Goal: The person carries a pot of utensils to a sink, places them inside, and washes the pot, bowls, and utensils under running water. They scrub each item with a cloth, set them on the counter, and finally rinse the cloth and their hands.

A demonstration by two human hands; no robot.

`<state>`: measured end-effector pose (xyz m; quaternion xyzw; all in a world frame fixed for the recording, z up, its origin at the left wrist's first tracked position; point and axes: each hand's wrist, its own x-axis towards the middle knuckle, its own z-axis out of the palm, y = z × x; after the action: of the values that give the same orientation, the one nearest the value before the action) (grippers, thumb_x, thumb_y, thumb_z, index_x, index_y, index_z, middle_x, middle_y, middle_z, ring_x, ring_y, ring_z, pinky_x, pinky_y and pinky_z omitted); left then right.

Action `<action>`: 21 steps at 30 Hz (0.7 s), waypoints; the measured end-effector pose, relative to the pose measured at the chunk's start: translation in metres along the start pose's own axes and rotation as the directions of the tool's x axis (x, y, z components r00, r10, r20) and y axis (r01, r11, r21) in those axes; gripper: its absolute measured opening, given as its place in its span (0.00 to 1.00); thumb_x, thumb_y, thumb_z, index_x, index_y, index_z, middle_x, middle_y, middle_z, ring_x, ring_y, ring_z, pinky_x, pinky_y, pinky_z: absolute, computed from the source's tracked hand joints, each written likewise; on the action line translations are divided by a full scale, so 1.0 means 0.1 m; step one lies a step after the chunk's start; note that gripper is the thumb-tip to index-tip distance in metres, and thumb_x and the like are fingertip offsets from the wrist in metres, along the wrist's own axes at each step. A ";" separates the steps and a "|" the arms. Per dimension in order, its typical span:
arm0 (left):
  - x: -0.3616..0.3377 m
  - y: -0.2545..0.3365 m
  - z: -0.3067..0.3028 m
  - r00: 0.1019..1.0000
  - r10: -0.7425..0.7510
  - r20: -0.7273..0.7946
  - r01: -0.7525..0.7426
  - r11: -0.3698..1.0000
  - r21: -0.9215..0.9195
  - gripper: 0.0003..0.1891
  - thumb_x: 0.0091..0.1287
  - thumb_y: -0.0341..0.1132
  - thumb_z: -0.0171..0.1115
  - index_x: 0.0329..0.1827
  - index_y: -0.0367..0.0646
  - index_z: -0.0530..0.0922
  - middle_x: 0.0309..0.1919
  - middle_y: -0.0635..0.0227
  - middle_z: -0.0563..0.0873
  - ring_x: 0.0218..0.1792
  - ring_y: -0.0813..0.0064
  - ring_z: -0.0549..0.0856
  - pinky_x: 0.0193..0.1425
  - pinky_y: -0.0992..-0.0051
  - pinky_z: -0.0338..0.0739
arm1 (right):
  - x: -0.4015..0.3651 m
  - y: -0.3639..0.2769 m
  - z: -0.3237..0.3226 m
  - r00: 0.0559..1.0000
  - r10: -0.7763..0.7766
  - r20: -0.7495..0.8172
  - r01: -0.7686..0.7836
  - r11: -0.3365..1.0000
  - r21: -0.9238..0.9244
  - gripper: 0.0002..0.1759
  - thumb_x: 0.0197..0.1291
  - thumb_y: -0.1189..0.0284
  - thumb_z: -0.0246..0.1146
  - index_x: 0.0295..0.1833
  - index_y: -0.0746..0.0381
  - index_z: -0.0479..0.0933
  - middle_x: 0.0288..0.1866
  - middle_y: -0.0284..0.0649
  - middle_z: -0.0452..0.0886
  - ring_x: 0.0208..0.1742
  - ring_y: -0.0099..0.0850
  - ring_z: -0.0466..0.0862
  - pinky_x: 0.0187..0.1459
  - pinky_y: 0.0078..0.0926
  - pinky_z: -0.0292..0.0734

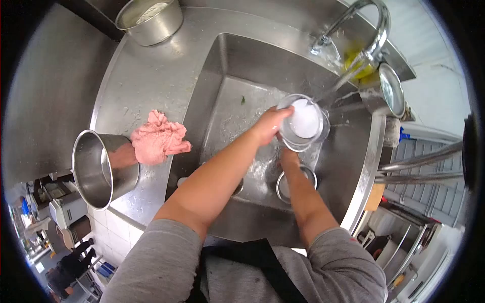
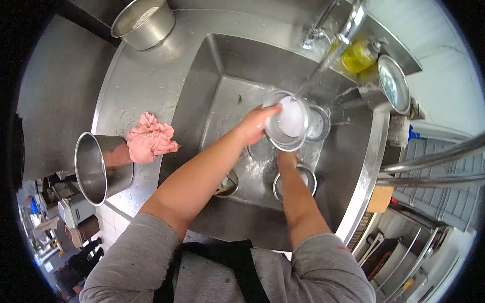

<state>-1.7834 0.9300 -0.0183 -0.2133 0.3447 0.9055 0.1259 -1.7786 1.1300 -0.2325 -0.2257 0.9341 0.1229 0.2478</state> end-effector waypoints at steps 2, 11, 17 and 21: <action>0.01 0.19 0.18 0.998 0.053 0.038 -0.055 0.997 0.046 0.28 0.65 0.47 0.60 0.60 0.33 0.71 0.55 0.56 0.79 0.54 0.65 0.80 0.60 0.67 0.72 | 0.13 -0.04 -0.17 0.990 0.040 0.139 -0.041 0.999 0.009 0.30 0.62 0.66 0.58 0.69 0.58 0.62 0.67 0.46 0.69 0.69 0.40 0.68 0.66 0.36 0.66; -0.59 0.27 -0.84 0.911 0.130 -0.391 -0.095 0.990 0.108 0.26 0.66 0.46 0.58 0.61 0.37 0.72 0.58 0.61 0.78 0.61 0.67 0.73 0.64 0.64 0.65 | -0.08 -0.18 -2.05 0.923 -0.158 -0.352 0.324 0.810 0.488 0.14 0.60 0.64 0.57 0.41 0.64 0.80 0.38 0.54 0.82 0.43 0.52 0.82 0.43 0.44 0.77; -1.21 0.40 -0.82 0.915 0.218 -0.340 -0.303 0.927 -0.220 0.17 0.68 0.42 0.56 0.55 0.42 0.75 0.50 0.68 0.81 0.52 0.71 0.79 0.53 0.68 0.71 | -0.67 -0.12 -2.98 0.870 -0.083 -0.485 0.425 0.623 0.657 0.12 0.52 0.73 0.65 0.43 0.63 0.80 0.36 0.47 0.82 0.37 0.47 0.81 0.42 0.38 0.77; -1.31 0.47 -0.49 0.928 0.213 -0.305 -0.315 0.886 -0.341 0.14 0.67 0.42 0.56 0.51 0.47 0.75 0.44 0.69 0.81 0.41 0.70 0.78 0.41 0.69 0.70 | -1.13 -0.07 -3.41 0.477 -0.191 -0.858 0.474 0.878 0.068 0.14 0.41 0.77 0.68 0.38 0.58 0.80 0.47 0.39 0.78 0.51 0.37 0.78 0.46 0.35 0.72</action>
<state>-1.6717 0.8519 0.0378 -0.3007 0.2003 0.9281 -0.0899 -1.8263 1.0482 0.1137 -0.3953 0.8816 -0.1912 -0.1733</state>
